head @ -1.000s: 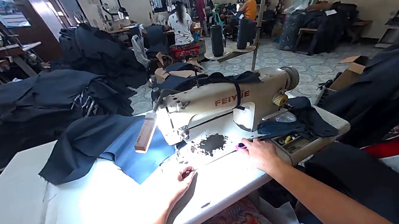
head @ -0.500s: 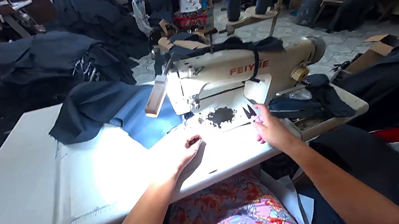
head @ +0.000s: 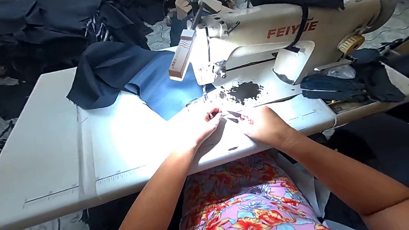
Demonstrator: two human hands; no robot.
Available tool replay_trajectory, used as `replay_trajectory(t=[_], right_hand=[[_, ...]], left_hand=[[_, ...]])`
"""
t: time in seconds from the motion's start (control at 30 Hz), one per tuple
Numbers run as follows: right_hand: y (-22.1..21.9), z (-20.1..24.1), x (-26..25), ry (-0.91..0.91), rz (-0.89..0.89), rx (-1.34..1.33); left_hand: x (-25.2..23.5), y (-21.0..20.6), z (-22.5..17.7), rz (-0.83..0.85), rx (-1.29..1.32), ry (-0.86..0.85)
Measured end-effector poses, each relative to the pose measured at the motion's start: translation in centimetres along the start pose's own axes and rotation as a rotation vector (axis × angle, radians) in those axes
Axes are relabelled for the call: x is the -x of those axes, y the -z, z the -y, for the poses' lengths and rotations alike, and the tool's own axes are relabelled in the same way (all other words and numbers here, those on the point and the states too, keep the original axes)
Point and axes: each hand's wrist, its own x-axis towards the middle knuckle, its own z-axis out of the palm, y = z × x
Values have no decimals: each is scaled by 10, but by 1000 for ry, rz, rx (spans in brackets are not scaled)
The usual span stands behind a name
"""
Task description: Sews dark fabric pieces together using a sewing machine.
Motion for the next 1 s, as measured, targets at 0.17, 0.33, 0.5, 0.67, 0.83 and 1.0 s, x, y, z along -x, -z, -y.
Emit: replay_trajectory(t=[0.17, 0.33, 0.5, 0.67, 0.83, 1.0], right_hand=[[-2, 1, -15, -45, 126, 99], [6, -11, -20, -198, 144, 227], [15, -50, -24, -251, 167, 242], [20, -79, -26, -38, -9, 64], [11, -75, -46, 226, -211, -102], [-25, -46, -90, 278, -127, -227]], left_hand=[[-1, 1, 1, 7, -14, -26], [-6, 20, 2, 87, -256, -102], [-27, 36, 13, 44, -390, -15], [-52, 43, 36, 70, -391, 105], [-59, 35, 59, 29, -302, 113], [-54, 26, 72, 4, -258, 155]])
